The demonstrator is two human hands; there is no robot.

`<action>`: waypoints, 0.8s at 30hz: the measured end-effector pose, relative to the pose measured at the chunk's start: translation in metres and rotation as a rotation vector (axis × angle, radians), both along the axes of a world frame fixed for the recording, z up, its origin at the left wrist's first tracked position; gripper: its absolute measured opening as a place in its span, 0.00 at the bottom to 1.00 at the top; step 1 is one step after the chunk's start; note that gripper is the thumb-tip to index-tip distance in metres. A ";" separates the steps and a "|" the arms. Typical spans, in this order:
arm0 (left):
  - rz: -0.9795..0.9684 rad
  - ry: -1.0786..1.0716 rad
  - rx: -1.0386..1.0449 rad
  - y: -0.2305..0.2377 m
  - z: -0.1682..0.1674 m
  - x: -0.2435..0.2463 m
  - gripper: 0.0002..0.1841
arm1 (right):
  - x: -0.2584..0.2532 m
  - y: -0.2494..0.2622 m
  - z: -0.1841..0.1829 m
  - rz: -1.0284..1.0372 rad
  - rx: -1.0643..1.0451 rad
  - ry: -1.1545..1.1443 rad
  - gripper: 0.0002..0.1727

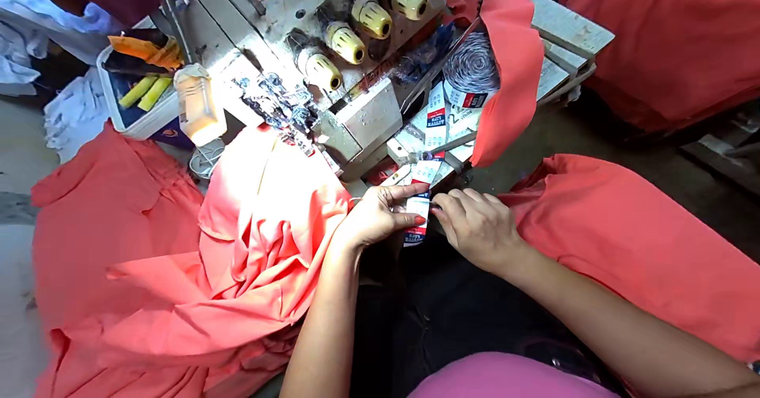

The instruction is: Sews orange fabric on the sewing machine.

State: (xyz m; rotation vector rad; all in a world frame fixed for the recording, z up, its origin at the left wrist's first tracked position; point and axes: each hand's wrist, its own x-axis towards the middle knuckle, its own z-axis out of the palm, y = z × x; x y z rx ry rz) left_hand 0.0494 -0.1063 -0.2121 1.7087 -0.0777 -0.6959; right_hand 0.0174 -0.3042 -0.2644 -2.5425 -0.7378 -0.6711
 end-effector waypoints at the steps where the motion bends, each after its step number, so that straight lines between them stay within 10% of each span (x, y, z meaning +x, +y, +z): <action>1: -0.002 0.001 -0.005 0.000 0.000 0.000 0.25 | 0.001 0.001 0.000 0.005 0.000 0.001 0.13; 14: -0.023 -0.015 -0.037 0.000 0.000 -0.004 0.34 | -0.001 0.002 0.005 0.012 -0.005 0.030 0.14; 20: 0.514 -0.255 -0.291 -0.014 0.028 -0.055 0.34 | -0.022 0.010 0.028 0.334 1.070 0.712 0.22; 24: 0.833 -0.327 -0.639 -0.017 0.040 -0.073 0.21 | -0.025 0.041 0.047 0.455 1.411 1.029 0.05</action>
